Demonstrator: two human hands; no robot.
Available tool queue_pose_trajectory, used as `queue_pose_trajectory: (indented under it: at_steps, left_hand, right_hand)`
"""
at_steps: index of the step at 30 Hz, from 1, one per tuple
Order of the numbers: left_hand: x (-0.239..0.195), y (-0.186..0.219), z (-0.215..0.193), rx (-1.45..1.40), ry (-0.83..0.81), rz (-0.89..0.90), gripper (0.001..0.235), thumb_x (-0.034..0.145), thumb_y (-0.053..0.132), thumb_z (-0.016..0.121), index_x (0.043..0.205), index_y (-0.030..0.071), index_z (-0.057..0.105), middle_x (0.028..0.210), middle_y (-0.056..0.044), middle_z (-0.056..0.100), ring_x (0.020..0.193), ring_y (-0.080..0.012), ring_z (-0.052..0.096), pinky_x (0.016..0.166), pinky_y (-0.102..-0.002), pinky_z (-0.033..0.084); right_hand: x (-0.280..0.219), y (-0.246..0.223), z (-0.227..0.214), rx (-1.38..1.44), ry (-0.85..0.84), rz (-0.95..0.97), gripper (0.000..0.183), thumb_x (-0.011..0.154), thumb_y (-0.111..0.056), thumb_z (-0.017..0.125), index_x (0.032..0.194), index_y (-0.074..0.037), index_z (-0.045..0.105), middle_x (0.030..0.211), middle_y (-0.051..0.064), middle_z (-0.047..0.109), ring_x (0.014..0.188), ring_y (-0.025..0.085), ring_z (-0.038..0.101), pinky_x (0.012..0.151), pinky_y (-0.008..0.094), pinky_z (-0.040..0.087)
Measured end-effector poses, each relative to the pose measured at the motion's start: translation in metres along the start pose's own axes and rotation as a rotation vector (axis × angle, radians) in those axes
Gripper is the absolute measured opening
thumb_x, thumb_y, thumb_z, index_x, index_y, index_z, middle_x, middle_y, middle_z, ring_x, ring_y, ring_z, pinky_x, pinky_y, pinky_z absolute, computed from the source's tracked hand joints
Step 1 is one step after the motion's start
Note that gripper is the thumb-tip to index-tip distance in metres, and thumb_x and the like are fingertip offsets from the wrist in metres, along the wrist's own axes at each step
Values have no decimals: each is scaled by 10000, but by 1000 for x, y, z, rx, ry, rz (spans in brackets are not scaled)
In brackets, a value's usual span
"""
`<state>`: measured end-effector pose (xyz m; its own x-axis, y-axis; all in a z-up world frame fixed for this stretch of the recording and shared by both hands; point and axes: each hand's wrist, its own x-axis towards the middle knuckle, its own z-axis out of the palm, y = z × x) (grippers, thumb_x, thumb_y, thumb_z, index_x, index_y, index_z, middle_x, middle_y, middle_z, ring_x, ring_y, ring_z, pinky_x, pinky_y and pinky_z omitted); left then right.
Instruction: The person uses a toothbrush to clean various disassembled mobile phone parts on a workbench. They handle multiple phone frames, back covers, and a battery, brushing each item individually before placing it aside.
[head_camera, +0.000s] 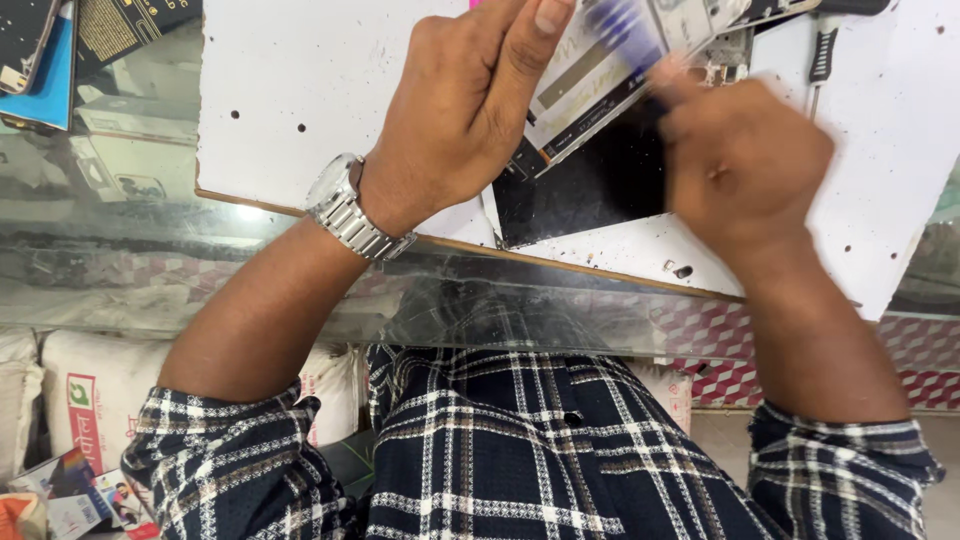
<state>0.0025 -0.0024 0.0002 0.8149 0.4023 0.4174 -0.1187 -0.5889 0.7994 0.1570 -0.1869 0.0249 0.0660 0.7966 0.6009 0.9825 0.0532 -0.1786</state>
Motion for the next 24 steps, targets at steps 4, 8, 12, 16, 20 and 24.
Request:
queue_pose_trajectory:
  at_steps: [4, 8, 12, 16, 20, 24]
  left_hand:
    - [1, 6, -4, -21, 54, 47, 203, 1171, 180, 531, 1205, 17, 647, 701, -107, 597, 546, -143, 573, 512, -322, 402]
    - [10, 6, -14, -61, 75, 36, 141, 1136, 106, 574, 1117, 31, 692, 719, -64, 672, 575, -95, 629, 487, -287, 416]
    - [7, 7, -25, 18, 52, 8, 211, 1186, 106, 593, 1022, 1, 676, 675, -88, 620, 526, -134, 519, 514, -310, 368]
    - [6, 10, -20, 42, 25, 67, 163, 1148, 105, 608, 1051, -2, 681, 666, -100, 573, 519, -141, 496, 504, -326, 347]
    - [7, 8, -21, 102, 29, 26, 174, 1189, 124, 620, 1068, 23, 696, 656, -83, 565, 474, -130, 506, 483, -314, 328]
    - [4, 7, -17, 61, 12, -74, 167, 1186, 122, 610, 1294, 18, 684, 760, -76, 649, 602, -85, 555, 562, -279, 414]
  right_hand:
    - [-11, -4, 9, 15, -129, -181, 255, 873, -67, 857, 1086, -200, 812, 686, 0, 651, 482, 110, 445, 425, 267, 348]
    - [-32, 35, -3, 4, -125, -90, 226, 1001, -127, 863, 1053, -239, 673, 823, 19, 673, 604, 149, 526, 520, 300, 385]
    - [-55, 51, 5, 59, 10, 100, 276, 1072, 74, 774, 1291, -88, 732, 798, 44, 576, 630, 155, 528, 550, 312, 413]
    - [-57, 34, 18, 117, -50, -77, 320, 944, 110, 707, 1212, -63, 735, 782, 24, 641, 600, 127, 522, 504, 273, 410]
    - [-36, 22, 12, 138, -138, -110, 226, 924, 28, 724, 1074, -135, 769, 775, 40, 653, 582, 160, 527, 518, 302, 444]
    - [-15, 18, 4, 170, -29, 21, 132, 1017, 28, 672, 1043, -101, 685, 938, 66, 697, 781, 201, 667, 680, 325, 547]
